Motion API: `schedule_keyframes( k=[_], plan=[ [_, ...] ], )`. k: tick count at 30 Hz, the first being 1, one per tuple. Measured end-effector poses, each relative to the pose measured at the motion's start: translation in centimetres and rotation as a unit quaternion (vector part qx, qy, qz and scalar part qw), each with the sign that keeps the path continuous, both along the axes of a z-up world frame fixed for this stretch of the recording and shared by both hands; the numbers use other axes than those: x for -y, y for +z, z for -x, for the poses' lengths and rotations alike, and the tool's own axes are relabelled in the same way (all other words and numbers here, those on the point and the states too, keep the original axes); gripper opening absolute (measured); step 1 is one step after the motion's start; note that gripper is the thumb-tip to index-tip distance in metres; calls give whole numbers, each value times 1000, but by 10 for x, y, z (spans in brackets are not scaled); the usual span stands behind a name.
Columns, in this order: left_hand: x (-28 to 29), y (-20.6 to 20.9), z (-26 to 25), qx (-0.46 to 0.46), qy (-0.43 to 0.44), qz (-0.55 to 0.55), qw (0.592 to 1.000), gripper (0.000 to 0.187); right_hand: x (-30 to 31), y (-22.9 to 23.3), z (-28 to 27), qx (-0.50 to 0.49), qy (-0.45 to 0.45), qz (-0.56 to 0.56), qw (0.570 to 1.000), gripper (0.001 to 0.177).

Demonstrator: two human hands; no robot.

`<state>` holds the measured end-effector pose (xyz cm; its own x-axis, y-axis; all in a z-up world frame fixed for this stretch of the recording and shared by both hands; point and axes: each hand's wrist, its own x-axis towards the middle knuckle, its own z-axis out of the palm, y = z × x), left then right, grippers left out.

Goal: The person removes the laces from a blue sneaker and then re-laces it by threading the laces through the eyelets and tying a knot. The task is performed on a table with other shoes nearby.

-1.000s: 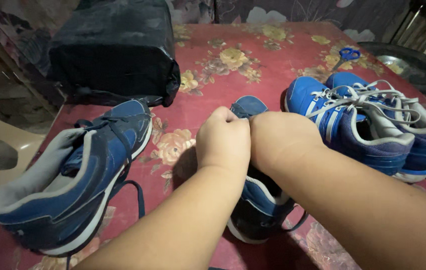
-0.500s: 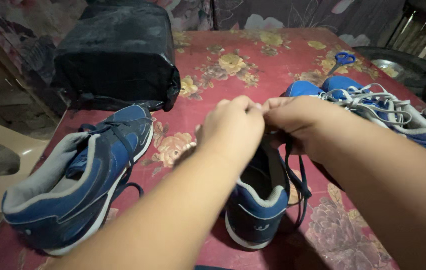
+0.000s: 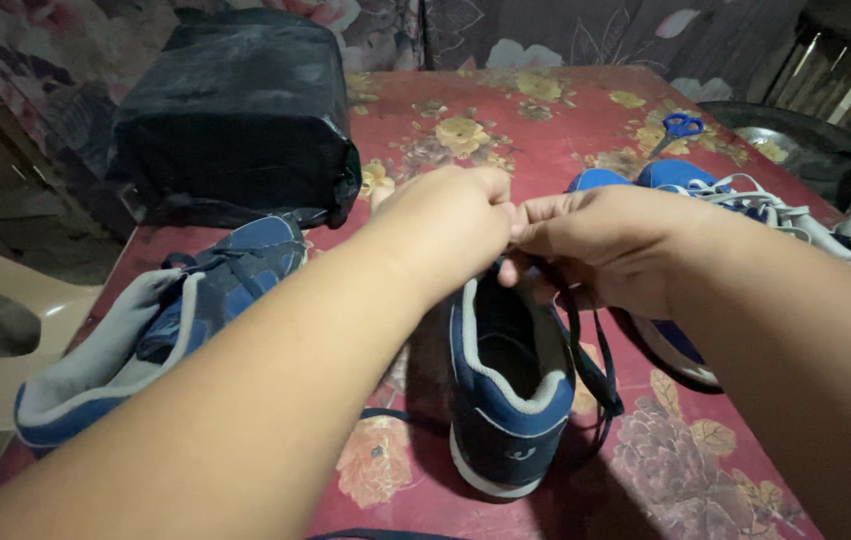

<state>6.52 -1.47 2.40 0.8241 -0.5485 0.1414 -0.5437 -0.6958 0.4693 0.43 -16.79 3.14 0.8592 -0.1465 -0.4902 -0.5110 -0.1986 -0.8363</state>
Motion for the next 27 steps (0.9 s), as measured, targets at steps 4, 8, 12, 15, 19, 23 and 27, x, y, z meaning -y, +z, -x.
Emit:
schedule_keyframes(
  k=[4, 8, 12, 15, 19, 23, 27],
  plan=[
    [-1, -5, -1, 26, 21, 39, 999, 23, 6, -13, -9, 14, -6, -47, 999, 10],
    [1, -16, -1, -58, 69, 24, 996, 29, 23, -32, -6, 53, -20, -81, 995, 16],
    [6, -44, 16, -41, 56, -19, 997, 49, 18, -44, -18, 40, 15, 128, 991, 17],
    [12, -57, 16, -16, 61, 21, 998, 39, -1, -41, -26, 11, 67, 364, 929, 18],
    [4, -68, 3, -54, 127, 74, 988, 32, -18, -30, 1, 28, 93, 548, 831, 21],
    [1, -83, -3, -277, 216, 295, 889, 25, -29, -27, 22, 40, 42, 547, 835, 23],
    [3, -100, -4, -487, 194, 538, 661, 19, -31, -31, 21, 24, 47, 541, 839, 24]
  ],
)
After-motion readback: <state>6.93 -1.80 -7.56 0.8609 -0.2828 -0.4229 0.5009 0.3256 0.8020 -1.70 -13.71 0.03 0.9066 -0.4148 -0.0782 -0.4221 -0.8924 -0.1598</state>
